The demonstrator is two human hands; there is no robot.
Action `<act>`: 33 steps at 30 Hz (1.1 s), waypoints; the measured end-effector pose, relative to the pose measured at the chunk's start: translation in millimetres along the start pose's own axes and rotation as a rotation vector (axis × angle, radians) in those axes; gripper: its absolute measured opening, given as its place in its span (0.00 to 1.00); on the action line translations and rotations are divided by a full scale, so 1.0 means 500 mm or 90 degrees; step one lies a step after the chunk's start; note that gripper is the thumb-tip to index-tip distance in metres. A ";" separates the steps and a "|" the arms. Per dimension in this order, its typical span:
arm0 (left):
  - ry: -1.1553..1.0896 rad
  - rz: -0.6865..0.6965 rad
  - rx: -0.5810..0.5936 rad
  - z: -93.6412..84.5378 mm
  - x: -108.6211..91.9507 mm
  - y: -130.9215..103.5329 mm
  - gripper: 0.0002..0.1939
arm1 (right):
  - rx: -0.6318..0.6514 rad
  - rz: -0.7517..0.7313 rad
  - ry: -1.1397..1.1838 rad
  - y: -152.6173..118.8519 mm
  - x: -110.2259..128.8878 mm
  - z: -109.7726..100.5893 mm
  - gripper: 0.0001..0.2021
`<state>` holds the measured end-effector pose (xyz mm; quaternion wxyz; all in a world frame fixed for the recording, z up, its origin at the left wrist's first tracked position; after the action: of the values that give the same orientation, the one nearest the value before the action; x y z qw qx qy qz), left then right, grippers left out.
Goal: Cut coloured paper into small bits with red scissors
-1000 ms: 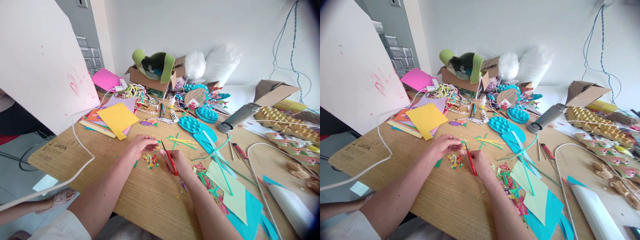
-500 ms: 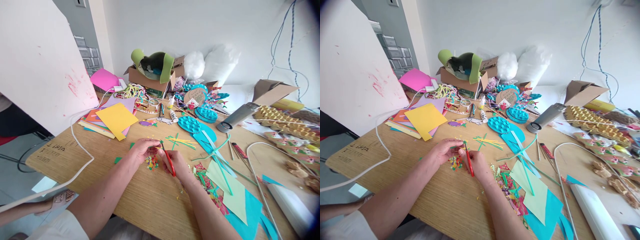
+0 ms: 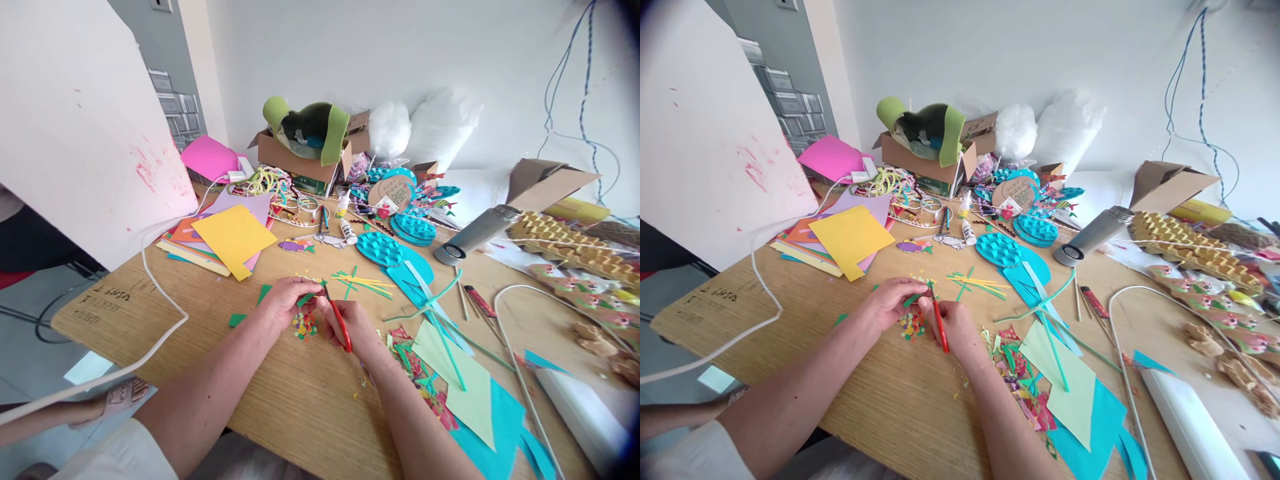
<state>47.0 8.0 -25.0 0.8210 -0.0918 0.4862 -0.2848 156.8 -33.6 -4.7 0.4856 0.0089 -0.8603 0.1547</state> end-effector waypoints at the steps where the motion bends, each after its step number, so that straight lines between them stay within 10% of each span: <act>1: -0.003 0.002 -0.003 0.000 0.000 0.000 0.09 | -0.001 0.000 0.001 0.000 0.000 0.000 0.29; 33: -0.041 -0.009 -0.025 0.006 0.007 -0.008 0.07 | -0.002 0.012 0.016 -0.001 -0.003 0.000 0.29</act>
<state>49.2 2.1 -24.5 0.8322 -0.1205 0.4644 -0.2780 157.7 -34.4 -5.9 0.4951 -0.0018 -0.8543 0.1580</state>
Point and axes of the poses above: each hand's wrist, its own y-axis towards the middle knuckle, its own z-axis out of the palm, x = y × z, the point moved 8 cm from there along y, towards the middle knuckle, and after that the axes turned 4 degrees about x, right-handed, at the moved point
